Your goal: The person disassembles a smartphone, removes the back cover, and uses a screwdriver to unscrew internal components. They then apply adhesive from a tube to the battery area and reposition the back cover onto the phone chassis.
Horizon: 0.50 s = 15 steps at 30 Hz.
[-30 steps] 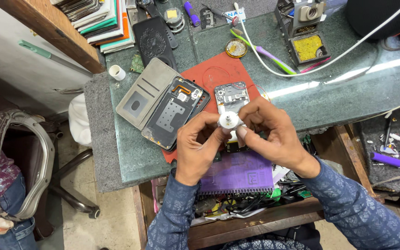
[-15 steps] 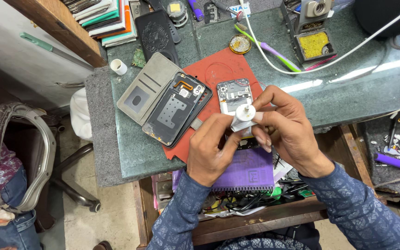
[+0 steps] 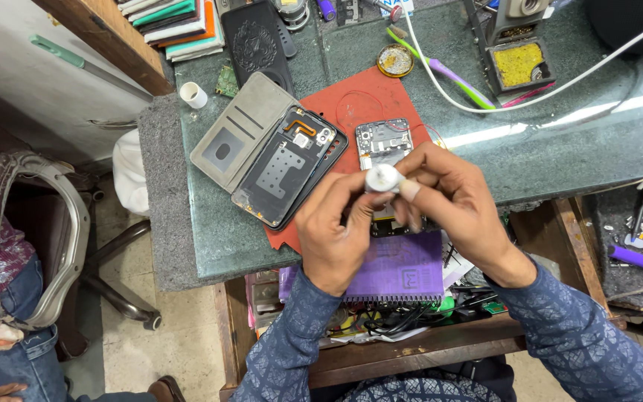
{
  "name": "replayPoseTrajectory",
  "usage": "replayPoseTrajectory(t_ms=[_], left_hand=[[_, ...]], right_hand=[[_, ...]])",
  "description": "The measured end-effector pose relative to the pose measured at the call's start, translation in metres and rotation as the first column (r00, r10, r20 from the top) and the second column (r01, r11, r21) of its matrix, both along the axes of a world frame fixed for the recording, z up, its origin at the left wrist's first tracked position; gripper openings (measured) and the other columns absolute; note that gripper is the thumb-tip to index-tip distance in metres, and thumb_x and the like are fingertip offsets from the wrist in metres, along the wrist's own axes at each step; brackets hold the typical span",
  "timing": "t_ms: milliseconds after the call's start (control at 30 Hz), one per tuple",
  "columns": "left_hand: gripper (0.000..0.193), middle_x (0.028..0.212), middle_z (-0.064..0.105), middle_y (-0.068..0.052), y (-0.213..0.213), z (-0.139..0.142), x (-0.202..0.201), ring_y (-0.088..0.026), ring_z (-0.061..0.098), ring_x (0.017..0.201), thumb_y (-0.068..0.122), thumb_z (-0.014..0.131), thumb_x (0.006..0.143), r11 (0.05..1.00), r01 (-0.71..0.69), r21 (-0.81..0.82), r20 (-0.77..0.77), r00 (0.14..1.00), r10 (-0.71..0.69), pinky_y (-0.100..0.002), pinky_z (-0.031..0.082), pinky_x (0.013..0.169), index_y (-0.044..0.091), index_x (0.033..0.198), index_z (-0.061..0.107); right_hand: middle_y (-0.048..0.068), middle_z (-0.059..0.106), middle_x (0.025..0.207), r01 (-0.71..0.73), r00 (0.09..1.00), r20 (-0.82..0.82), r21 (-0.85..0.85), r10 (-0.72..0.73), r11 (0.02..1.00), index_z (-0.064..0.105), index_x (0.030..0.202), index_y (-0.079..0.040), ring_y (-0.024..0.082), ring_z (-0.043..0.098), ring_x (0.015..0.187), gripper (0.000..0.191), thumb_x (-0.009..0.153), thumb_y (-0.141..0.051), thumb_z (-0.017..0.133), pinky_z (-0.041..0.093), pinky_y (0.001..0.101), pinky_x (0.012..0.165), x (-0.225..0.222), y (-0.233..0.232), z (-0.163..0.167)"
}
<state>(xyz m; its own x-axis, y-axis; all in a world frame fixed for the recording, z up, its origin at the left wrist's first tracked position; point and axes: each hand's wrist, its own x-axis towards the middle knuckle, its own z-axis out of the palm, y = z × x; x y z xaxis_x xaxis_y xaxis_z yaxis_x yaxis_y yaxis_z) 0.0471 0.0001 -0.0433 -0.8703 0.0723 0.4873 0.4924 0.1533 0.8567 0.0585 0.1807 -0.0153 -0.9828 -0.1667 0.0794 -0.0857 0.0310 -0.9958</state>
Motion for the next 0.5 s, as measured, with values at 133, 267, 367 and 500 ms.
replayPoseTrajectory(t_ms=[133,267,367,500], left_hand=[[0.017,0.094,0.074,-0.007,-0.001,-0.005,-0.002,-0.012,0.071,0.083,0.01,0.075,0.098,0.974,0.061,0.216,0.175,0.98,-0.1,-0.027,0.058,0.073,-0.001,0.11,0.071],[0.019,0.098,0.077,-0.008,0.005,-0.012,0.0,-0.012,0.075,0.088,0.009,0.066,0.102,0.793,0.207,0.573,0.269,0.867,-0.42,-0.028,0.064,0.08,-0.005,0.114,0.066],[0.016,0.098,0.076,-0.01,0.006,-0.017,0.001,-0.014,0.074,0.086,0.005,0.064,0.103,0.754,0.239,0.612,0.264,0.837,-0.479,-0.03,0.065,0.079,-0.007,0.114,0.065],[0.013,0.091,0.075,-0.01,0.004,-0.021,0.0,-0.014,0.074,0.082,0.005,0.064,0.105,0.799,0.282,0.531,0.287,0.827,-0.483,-0.029,0.064,0.074,-0.007,0.109,0.066]], right_hand=[[0.004,0.069,0.102,0.071,0.987,-0.155,0.136,-0.049,0.988,0.063,0.119,0.002,0.005,0.062,0.088,0.024,0.099,-0.008,0.07,0.049,0.0206,0.075,0.005,-0.011,0.001],[0.011,0.056,0.114,0.226,0.916,-0.386,0.264,-0.112,0.938,0.059,0.131,0.005,0.012,0.054,0.096,0.042,0.093,-0.007,0.071,0.046,0.024,0.083,0.005,-0.014,0.004],[0.011,0.059,0.14,-0.012,0.976,-0.216,0.076,0.028,0.997,0.061,0.138,0.001,0.011,0.062,0.112,0.037,0.104,-0.014,0.064,0.055,0.0247,0.092,0.003,-0.011,0.004],[0.015,0.064,0.142,-0.052,0.992,-0.114,-0.022,0.049,0.998,0.061,0.139,0.0,0.01,0.064,0.097,0.039,0.104,-0.018,0.063,0.056,0.0251,0.079,0.001,-0.009,0.0]])
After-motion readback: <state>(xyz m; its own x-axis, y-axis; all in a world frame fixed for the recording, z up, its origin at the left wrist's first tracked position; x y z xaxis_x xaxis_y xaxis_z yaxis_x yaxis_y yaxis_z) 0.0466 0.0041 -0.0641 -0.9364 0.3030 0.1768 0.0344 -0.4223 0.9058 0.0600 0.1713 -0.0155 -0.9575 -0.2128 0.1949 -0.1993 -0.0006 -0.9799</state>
